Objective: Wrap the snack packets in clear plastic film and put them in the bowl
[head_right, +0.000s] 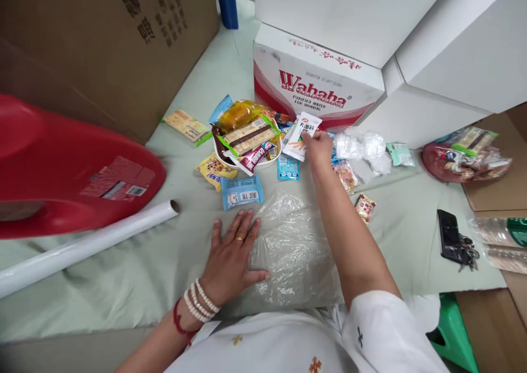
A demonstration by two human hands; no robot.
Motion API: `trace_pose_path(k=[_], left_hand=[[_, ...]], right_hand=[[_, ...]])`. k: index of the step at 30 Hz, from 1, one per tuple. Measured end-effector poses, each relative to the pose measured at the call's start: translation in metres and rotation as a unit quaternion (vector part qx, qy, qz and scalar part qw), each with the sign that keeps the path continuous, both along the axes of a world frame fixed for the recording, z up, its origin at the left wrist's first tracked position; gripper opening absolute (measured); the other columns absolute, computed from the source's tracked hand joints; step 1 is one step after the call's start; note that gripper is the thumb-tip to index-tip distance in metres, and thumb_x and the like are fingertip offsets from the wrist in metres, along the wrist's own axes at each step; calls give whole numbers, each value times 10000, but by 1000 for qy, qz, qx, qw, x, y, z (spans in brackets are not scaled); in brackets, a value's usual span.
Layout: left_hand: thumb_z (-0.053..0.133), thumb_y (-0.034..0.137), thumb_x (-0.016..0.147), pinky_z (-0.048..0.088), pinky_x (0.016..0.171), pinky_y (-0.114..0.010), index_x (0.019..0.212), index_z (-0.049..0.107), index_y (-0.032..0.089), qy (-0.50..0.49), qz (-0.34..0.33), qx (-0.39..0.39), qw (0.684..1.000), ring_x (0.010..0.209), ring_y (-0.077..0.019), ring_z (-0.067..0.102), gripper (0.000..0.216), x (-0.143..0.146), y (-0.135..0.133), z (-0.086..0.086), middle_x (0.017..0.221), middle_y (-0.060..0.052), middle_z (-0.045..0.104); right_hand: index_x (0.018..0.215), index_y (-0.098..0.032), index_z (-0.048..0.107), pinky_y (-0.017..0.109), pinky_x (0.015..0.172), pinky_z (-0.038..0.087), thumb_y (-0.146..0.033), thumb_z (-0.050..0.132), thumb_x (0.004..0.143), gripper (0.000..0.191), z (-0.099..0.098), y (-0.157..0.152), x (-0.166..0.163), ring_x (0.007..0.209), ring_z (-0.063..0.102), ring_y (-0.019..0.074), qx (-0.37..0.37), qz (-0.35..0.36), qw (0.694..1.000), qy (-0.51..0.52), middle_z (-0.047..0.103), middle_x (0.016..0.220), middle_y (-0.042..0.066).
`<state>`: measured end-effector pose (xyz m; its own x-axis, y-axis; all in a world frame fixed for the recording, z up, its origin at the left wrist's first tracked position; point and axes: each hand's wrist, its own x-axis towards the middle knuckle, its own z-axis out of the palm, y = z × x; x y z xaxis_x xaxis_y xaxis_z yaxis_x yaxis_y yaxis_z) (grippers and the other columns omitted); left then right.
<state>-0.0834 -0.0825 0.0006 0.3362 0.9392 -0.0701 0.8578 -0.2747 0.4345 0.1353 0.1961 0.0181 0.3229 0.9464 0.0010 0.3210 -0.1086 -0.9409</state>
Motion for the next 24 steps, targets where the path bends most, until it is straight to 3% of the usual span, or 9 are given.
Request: trace_pose_path(k=[5,13,16,19,22,24], left_hand=[[761,711,707,-2,1233,-739,1567,413,169,-4,0,2,1000,1547,-433,264,1074,0,0,-1,1674,-200,279],[766,719,693,-20,1230,-735,1565,409,146,-1,-2,-5,1000,1549,-446,248,1103,0,1,0,1667,-228,282],[770,728,680,-32,1233,-727,1579,376,130,6,-4,-7,1000,1556,-446,228,1149,1,1,-1,1672,-238,260],[778,735,660,-15,1235,-723,1590,339,102,19,3,-7,1000,1565,-449,194,1207,1,2,-3,1679,-252,224],[787,748,630,-9,1230,-725,1591,325,82,31,2,-7,1000,1568,-463,169,1257,1,2,-2,1680,-278,189],[795,752,610,-13,1225,-728,1595,309,75,36,-6,-11,999,1567,-470,162,1290,1,2,-2,1678,-292,176]], right_hand=[[815,-145,696,350,783,567,-329,808,713,238,-8,50,-10,881,729,269,-43,24,986,-157,738,776,72],[1119,-160,688,447,1009,513,-422,721,779,430,-10,34,-6,1153,648,277,41,64,982,-171,732,1122,92],[1195,-198,633,447,1010,521,-513,693,835,483,6,11,6,1170,639,275,113,96,986,-76,705,1205,94],[1227,-241,598,428,958,557,-560,687,860,494,38,-33,29,1089,678,250,155,135,978,26,708,1210,71],[1212,-260,612,396,841,594,-514,784,807,508,74,-93,57,983,704,234,74,249,965,45,730,1124,41],[1161,-233,637,362,763,594,-479,814,788,481,89,-131,70,903,706,223,-32,368,929,33,739,1039,34]])
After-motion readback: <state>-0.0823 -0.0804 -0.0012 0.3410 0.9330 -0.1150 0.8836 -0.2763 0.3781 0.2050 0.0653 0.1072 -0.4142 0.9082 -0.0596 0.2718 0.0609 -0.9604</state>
